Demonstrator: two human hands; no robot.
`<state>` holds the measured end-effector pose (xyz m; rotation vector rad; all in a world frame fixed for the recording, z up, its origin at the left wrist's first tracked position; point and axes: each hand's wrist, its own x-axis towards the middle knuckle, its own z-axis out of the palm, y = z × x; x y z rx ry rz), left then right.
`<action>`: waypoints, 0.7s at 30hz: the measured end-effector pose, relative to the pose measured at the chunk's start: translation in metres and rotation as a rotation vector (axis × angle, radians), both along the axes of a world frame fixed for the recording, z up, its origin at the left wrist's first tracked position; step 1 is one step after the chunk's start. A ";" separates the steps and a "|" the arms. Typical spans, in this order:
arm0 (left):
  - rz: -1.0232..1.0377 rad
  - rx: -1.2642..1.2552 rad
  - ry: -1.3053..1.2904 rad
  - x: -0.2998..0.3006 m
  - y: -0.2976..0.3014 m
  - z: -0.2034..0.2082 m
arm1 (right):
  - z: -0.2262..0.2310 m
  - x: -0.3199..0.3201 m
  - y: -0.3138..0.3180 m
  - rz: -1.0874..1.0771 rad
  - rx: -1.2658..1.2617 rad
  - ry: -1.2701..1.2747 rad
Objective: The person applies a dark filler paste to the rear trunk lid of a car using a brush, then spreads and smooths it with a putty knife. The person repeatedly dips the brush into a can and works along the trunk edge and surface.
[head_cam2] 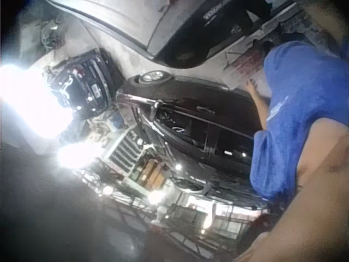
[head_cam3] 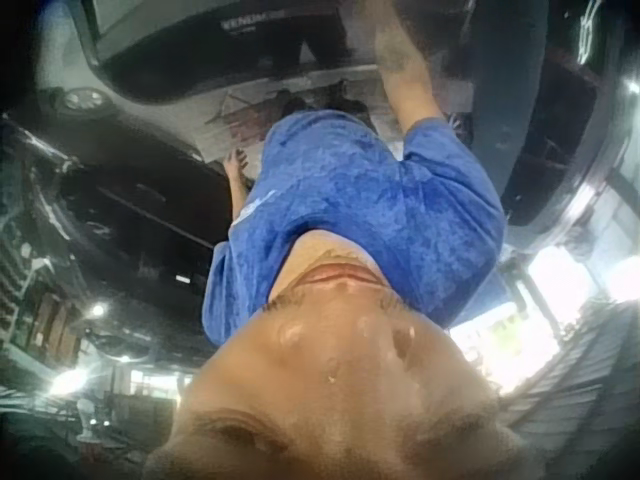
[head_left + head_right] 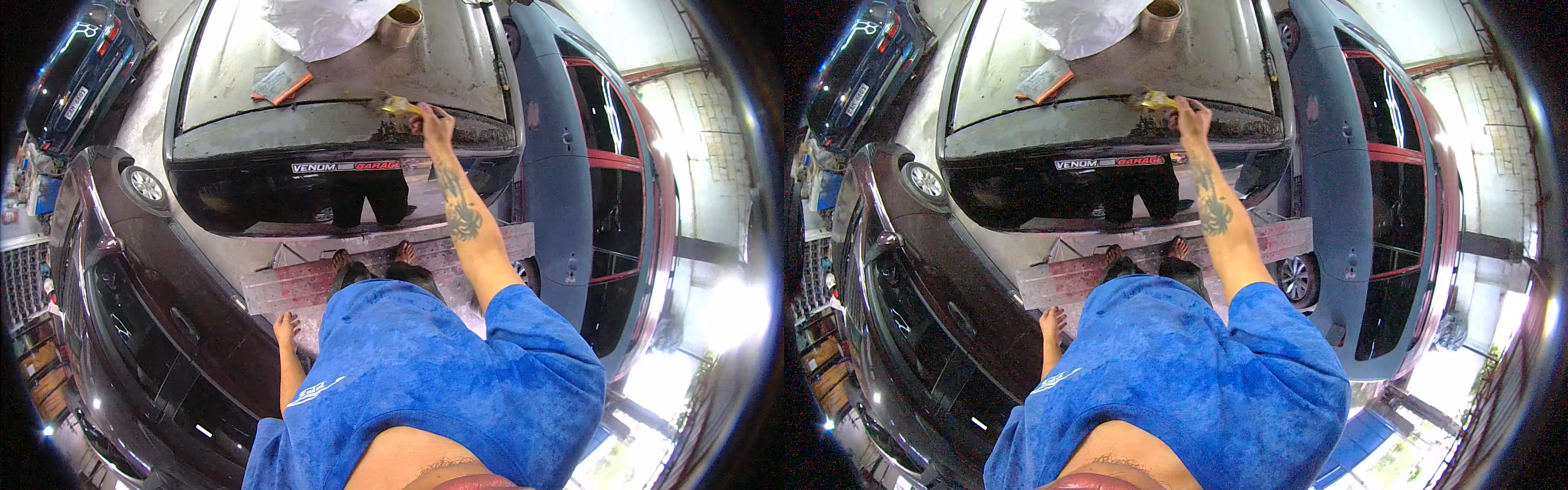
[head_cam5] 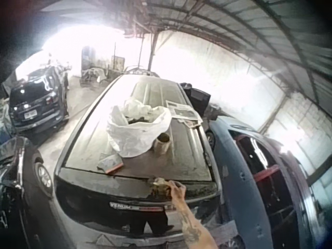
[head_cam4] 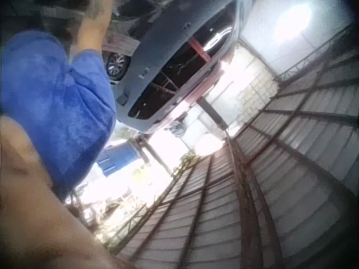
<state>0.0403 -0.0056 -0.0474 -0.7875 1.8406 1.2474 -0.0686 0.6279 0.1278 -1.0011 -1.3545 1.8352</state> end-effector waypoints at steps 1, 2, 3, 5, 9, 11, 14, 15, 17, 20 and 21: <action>-0.016 0.003 -0.027 0.007 0.001 0.001 | 0.000 0.017 0.016 -0.035 0.005 -0.025; -0.035 -0.014 -0.055 0.015 0.003 0.002 | 0.001 0.033 0.033 -0.060 0.006 -0.047; -0.055 -0.029 -0.081 0.022 0.006 0.004 | 0.002 0.049 0.049 -0.101 -0.011 -0.059; -0.091 -0.063 -0.179 0.036 0.015 0.012 | 0.005 0.080 0.081 -0.144 0.004 -0.089; -0.307 -0.119 -0.131 0.053 0.044 0.033 | 0.004 0.131 0.129 -0.209 0.043 -0.147; -0.341 -0.130 -0.083 0.056 0.060 0.043 | 0.001 0.152 0.148 -0.244 0.034 -0.139; -0.266 -0.070 -0.048 0.056 0.077 0.050 | -0.002 0.182 0.173 -0.299 0.087 -0.206; -0.242 -0.046 -0.033 0.055 0.081 0.050 | -0.002 0.190 0.181 -0.304 0.086 -0.200; -0.233 -0.034 -0.024 0.052 0.087 0.047 | -0.002 0.206 0.192 -0.330 0.056 -0.206; -0.253 -0.046 -0.030 0.047 0.093 0.043 | 0.002 0.222 0.201 -0.346 0.075 -0.197; -0.244 -0.039 -0.032 0.047 0.094 0.042 | 0.005 0.226 0.201 -0.368 0.064 -0.208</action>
